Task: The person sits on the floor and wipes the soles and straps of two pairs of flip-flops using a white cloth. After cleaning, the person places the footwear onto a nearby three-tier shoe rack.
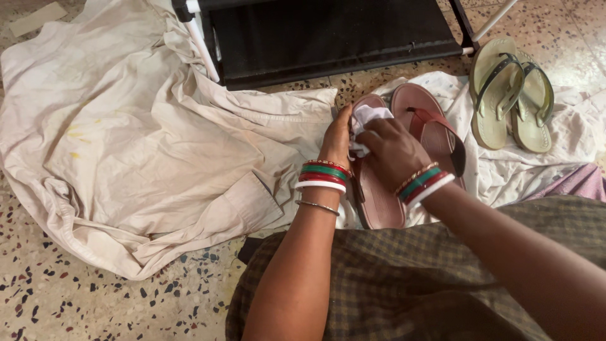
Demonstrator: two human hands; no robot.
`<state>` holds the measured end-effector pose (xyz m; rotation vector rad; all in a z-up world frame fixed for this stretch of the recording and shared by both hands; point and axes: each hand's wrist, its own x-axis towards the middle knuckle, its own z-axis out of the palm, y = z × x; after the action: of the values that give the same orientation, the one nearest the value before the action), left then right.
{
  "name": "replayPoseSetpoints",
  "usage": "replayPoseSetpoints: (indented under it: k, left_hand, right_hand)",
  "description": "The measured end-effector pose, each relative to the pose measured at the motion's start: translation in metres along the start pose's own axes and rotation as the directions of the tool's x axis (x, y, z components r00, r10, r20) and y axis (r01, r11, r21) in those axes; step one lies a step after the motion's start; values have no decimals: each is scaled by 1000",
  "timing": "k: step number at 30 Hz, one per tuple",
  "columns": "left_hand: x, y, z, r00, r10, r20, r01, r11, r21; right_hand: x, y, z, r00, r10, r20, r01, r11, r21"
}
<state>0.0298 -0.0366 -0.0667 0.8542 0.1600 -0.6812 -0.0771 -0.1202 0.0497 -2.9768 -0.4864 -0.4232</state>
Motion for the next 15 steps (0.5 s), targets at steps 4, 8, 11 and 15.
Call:
replayPoseSetpoints:
  k: [4,8,11,15]
  left_hand:
    - [6,-7,-5,997,-49,-54,50,999,11]
    - [9,-4,-3,983,-178,46,179,984,-21]
    - [3,-1,-3,975,-197,100,199,980,-12]
    - [-8,2,0,985,-147,91,147,989,8]
  right_hand:
    - [-17,-6,12,998,-46,-31,46,999,4]
    - [-29,-23,19,995,-81,-51,77,994,-76]
    - [-51,-39,7,985,-173,-17,174,985,16]
    - [-64,-56,-9,959,-206,194,173,969,175]
